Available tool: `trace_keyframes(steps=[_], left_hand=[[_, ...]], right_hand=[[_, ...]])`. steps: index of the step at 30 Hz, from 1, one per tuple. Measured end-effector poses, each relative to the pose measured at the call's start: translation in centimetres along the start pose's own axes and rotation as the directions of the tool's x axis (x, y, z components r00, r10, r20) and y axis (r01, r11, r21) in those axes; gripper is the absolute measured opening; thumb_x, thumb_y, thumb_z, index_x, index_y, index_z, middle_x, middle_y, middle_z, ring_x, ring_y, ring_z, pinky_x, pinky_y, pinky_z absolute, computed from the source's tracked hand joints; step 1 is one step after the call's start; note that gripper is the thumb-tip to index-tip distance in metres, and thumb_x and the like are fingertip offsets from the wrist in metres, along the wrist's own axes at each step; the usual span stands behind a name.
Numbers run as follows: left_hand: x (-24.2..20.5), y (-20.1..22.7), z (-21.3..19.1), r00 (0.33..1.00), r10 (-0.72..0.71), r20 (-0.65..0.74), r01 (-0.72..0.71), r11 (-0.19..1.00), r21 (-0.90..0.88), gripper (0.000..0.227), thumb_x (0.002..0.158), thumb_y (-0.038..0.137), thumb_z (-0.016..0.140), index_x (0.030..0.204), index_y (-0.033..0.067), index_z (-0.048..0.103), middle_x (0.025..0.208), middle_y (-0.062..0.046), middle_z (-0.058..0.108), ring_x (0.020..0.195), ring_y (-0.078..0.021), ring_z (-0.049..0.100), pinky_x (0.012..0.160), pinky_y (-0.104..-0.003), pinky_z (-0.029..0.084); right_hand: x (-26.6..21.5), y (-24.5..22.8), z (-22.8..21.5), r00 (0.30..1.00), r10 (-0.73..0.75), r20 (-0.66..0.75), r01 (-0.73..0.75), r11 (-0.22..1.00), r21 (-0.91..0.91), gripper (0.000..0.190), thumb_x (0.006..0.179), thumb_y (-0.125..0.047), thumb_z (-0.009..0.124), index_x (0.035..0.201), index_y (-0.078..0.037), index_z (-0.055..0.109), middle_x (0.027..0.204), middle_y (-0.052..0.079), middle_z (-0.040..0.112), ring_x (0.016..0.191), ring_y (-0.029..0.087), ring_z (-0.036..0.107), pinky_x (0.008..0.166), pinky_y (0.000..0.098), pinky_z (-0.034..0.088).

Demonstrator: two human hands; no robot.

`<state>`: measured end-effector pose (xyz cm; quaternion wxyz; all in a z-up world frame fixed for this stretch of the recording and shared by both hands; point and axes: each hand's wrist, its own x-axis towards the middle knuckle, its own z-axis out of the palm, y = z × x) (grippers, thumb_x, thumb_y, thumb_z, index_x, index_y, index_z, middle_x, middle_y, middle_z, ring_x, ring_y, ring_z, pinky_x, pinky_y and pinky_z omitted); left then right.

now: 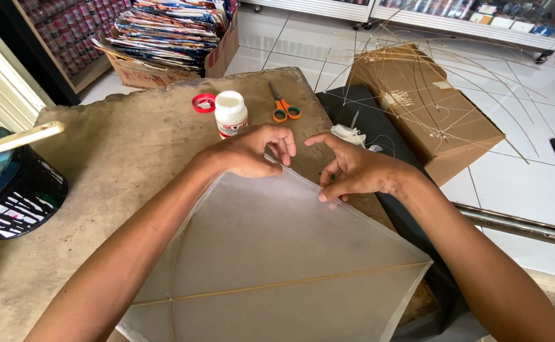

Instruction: Assembling a kite by applying glue to the paper edges and folding them over the bamboo frame.

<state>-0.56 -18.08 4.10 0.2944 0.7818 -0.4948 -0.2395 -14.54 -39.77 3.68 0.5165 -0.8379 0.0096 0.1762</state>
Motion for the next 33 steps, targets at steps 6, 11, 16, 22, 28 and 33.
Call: trace_keyframes(steps=[6, 11, 16, 22, 28, 33], left_hand=[[0.2, -0.2, 0.9, 1.0, 0.012, -0.024, -0.01, 0.999, 0.047, 0.027, 0.078, 0.007, 0.068, 0.104, 0.0165, 0.071, 0.096, -0.002, 0.079, 0.101, -0.0187, 0.074, 0.084, -0.031, 0.056], [1.5, -1.3, 1.3, 0.998, 0.031, -0.051, -0.029, 0.999, 0.03, 0.029, 0.078, 0.007, 0.068, 0.106, 0.0164, 0.071, 0.098, -0.004, 0.077, 0.1, -0.0202, 0.074, 0.083, -0.033, 0.056], [1.8, -1.8, 1.2, 0.998, 0.041, -0.057, -0.043, 0.999, -0.023, 0.032, 0.081, 0.005, 0.066, 0.112, 0.0119, 0.071, 0.102, -0.011, 0.074, 0.103, -0.0267, 0.07, 0.086, -0.039, 0.055], [-0.1, -0.6, 0.7, 0.986, 0.077, -0.151, -0.082, 0.996, -0.026, 0.043, 0.079, 0.003, 0.066, 0.122, 0.0064, 0.064, 0.121, -0.021, 0.066, 0.12, -0.0414, 0.062, 0.097, -0.049, 0.05], [0.5, -2.5, 1.3, 0.978, 0.097, -0.186, -0.119, 0.986, -0.114, 0.048, 0.075, -0.004, 0.061, 0.124, -0.0013, 0.06, 0.119, -0.021, 0.06, 0.116, -0.0348, 0.059, 0.098, -0.049, 0.046], [0.9, -3.2, 1.2, 0.95, 0.213, -0.228, -0.251, 0.957, -0.148, 0.051, 0.071, -0.014, 0.057, 0.121, -0.0047, 0.059, 0.116, -0.026, 0.063, 0.11, -0.0376, 0.065, 0.094, -0.048, 0.049]], right_hand=[[-0.2, -0.2, 0.0, 1.0, 0.0, -0.02, 0.0, 1.0, -0.009, 0.105, 0.071, 0.007, 0.083, 0.156, -0.019, 0.027, 0.082, 0.022, 0.072, 0.063, 0.029, 0.075, 0.052, 0.0323, 0.059], [-0.3, -0.1, -0.3, 0.999, 0.009, -0.031, -0.01, 1.0, -0.025, 0.107, 0.07, 0.007, 0.084, 0.157, -0.015, 0.024, 0.083, 0.022, 0.072, 0.064, 0.03, 0.075, 0.053, 0.0329, 0.059], [-0.8, -0.7, -0.5, 0.999, 0.018, -0.037, -0.02, 0.998, -0.057, 0.105, 0.071, 0.006, 0.083, 0.157, -0.016, 0.027, 0.083, 0.022, 0.072, 0.065, 0.03, 0.076, 0.054, 0.0339, 0.06], [-1.9, -1.7, -0.7, 0.998, 0.069, -0.01, -0.069, 0.994, -0.088, 0.109, 0.07, 0.008, 0.082, 0.158, -0.014, 0.023, 0.081, 0.024, 0.073, 0.064, 0.033, 0.077, 0.053, 0.0361, 0.06], [-1.7, -1.4, -0.8, 0.998, 0.066, 0.015, -0.064, 0.993, -0.099, 0.112, 0.068, 0.007, 0.084, 0.159, -0.013, 0.02, 0.079, 0.022, 0.072, 0.062, 0.031, 0.075, 0.054, 0.0367, 0.06], [-1.1, -1.3, -0.1, 0.996, 0.044, -0.081, -0.047, 0.998, -0.037, 0.099, 0.074, 0.004, 0.081, 0.157, -0.013, 0.029, 0.084, 0.023, 0.073, 0.064, 0.031, 0.075, 0.055, 0.0346, 0.059]])
